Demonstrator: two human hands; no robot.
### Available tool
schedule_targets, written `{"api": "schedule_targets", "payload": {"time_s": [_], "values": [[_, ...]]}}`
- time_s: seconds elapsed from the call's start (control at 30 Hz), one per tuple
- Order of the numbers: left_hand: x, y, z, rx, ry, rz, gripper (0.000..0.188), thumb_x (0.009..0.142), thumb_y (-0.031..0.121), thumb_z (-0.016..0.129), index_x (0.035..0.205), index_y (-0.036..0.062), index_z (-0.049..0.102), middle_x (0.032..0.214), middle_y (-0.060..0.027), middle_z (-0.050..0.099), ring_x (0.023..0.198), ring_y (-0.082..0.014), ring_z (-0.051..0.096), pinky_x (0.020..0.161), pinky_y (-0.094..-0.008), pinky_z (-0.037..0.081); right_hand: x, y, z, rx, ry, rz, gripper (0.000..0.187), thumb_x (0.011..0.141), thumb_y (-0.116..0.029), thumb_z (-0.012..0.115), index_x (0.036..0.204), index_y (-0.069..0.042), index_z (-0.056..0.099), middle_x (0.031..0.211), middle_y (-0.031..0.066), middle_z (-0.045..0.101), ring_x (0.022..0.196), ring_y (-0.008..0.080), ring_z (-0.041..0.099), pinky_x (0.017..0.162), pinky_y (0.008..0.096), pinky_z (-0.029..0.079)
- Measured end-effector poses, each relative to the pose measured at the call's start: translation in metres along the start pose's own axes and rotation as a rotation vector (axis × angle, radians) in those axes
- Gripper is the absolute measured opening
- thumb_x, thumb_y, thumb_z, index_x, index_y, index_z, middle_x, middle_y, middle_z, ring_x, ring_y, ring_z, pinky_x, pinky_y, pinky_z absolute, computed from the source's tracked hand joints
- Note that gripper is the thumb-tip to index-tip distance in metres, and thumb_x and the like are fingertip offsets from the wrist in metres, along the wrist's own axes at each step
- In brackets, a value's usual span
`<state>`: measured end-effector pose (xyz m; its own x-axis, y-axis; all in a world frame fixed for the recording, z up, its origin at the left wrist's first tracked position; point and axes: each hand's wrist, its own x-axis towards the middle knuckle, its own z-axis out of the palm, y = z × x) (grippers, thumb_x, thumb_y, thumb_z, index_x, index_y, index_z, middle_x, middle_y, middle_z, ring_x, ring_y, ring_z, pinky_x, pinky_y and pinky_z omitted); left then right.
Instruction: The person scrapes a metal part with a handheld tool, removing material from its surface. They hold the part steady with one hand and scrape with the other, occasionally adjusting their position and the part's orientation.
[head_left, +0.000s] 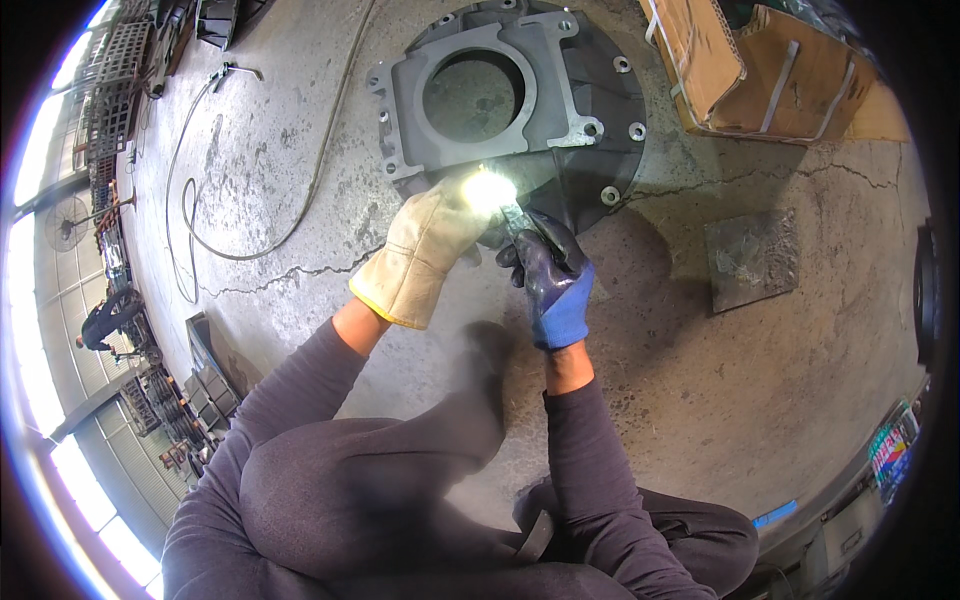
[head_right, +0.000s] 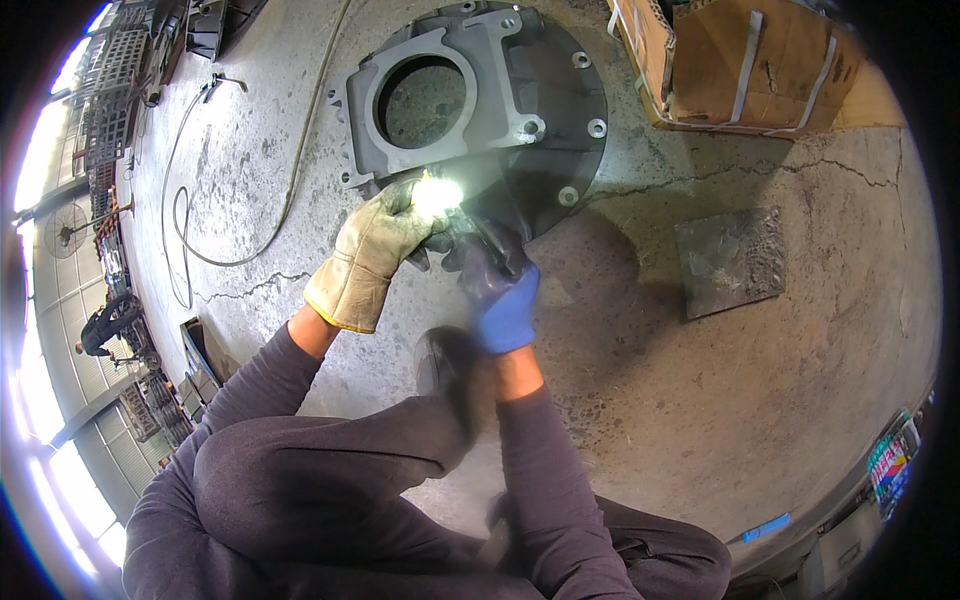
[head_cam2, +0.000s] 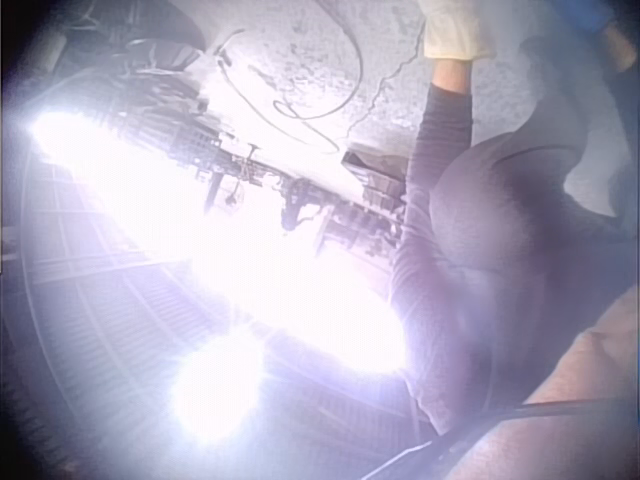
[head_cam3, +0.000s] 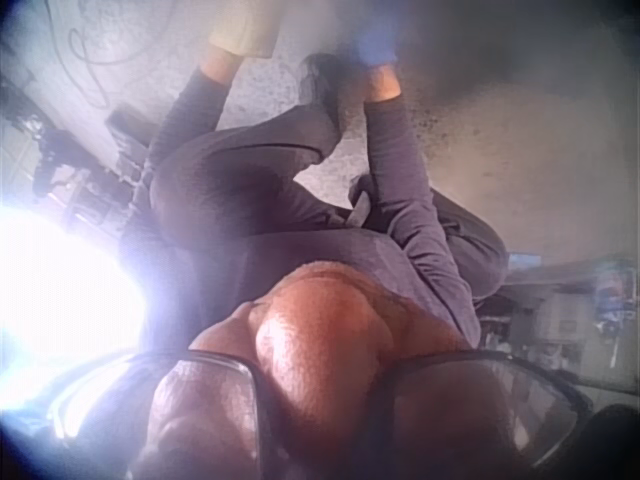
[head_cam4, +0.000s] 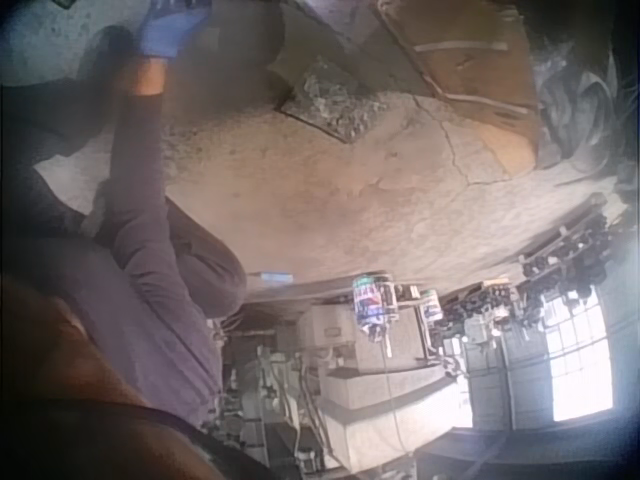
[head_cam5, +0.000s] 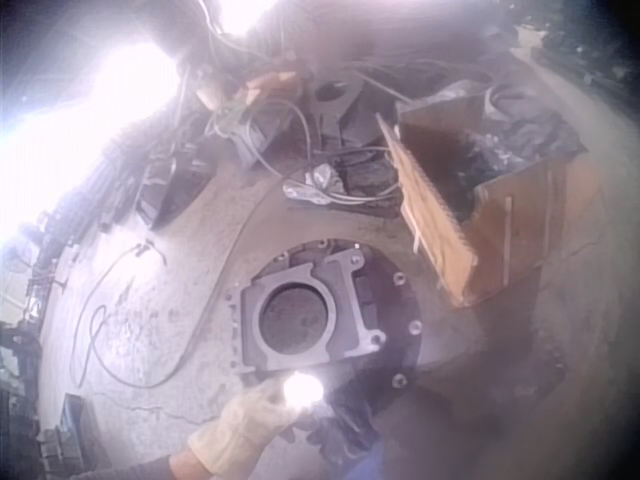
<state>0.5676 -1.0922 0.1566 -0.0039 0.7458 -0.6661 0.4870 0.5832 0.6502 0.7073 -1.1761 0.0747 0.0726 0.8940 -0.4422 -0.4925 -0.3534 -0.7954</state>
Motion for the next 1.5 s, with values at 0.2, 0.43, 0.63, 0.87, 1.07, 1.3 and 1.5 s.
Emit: {"api": "schedule_targets", "payload": {"time_s": [0.2,0.43,0.63,0.87,1.07,1.3,1.5], "values": [[-0.001,-0.001,0.000,0.098,0.007,0.032,0.033,0.104,0.026,0.066,0.132,0.0092,0.073,0.096,-0.0040,0.079,0.075,-0.0108,0.074,0.060,-0.0257,0.058,0.002,0.004,0.002,0.006,0.011,0.022,0.033,0.106,-0.009,0.065,0.136,0.003,0.067,0.095,0.0101,0.077,0.079,0.0130,0.071,0.063,0.0247,0.052],[0.002,-0.005,-0.003,0.062,-0.015,-0.006,0.038,0.104,0.026,0.071,0.137,0.0069,0.072,0.102,-0.0023,0.078,0.078,-0.0069,0.072,0.060,-0.0229,0.057,0.000,0.006,-0.004,-0.025,-0.020,0.046,0.032,0.107,-0.010,0.064,0.136,0.003,0.067,0.100,0.0102,0.077,0.082,0.0129,0.071,0.065,0.0250,0.053],[0.000,-0.003,-0.001,0.030,0.002,0.022,0.037,0.103,0.023,0.073,0.136,0.0059,0.072,0.099,-0.0015,0.077,0.078,-0.0072,0.071,0.060,-0.0231,0.057,-0.004,0.020,0.000,0.022,-0.010,-0.068,0.034,0.109,-0.015,0.064,0.138,0.001,0.065,0.104,0.0081,0.076,0.086,0.0124,0.070,0.068,0.0252,0.053],[0.004,-0.012,-0.004,0.028,0.003,-0.001,0.037,0.102,0.022,0.074,0.136,0.0069,0.072,0.094,-0.0006,0.075,0.075,-0.0068,0.069,0.059,-0.0232,0.056,-0.004,0.025,0.001,0.070,-0.028,-0.019,0.031,0.111,-0.015,0.063,0.138,0.000,0.065,0.105,0.0067,0.074,0.088,0.0112,0.068,0.070,0.0254,0.054],[0.008,-0.021,-0.005,0.075,0.004,-0.012,0.038,0.104,0.026,0.072,0.137,0.0085,0.071,0.093,0.0002,0.074,0.075,-0.0072,0.068,0.057,-0.0231,0.053,-0.002,0.033,0.002,-0.045,-0.015,-0.105,0.035,0.111,-0.027,0.064,0.138,-0.006,0.069,0.101,0.0046,0.076,0.082,0.0108,0.068,0.070,0.0280,0.056],[0.004,-0.016,-0.005,0.042,-0.009,-0.013,0.037,0.104,0.026,0.071,0.137,0.0088,0.072,0.094,0.0006,0.073,0.076,-0.0068,0.068,0.059,-0.0231,0.054,0.005,0.036,0.001,-0.108,-0.024,-0.109,0.033,0.111,-0.027,0.064,0.134,-0.005,0.071,0.100,0.0066,0.077,0.080,0.0126,0.070,0.067,0.0308,0.056],[0.004,-0.017,-0.005,0.095,0.015,0.012,0.036,0.104,0.026,0.070,0.136,0.0092,0.072,0.094,0.0013,0.073,0.077,-0.0069,0.069,0.059,-0.0234,0.055,0.005,0.032,0.000,-0.038,-0.068,-0.072,0.036,0.112,-0.031,0.064,0.136,-0.004,0.069,0.102,0.0086,0.077,0.080,0.0127,0.071,0.067,0.0300,0.057]]}}
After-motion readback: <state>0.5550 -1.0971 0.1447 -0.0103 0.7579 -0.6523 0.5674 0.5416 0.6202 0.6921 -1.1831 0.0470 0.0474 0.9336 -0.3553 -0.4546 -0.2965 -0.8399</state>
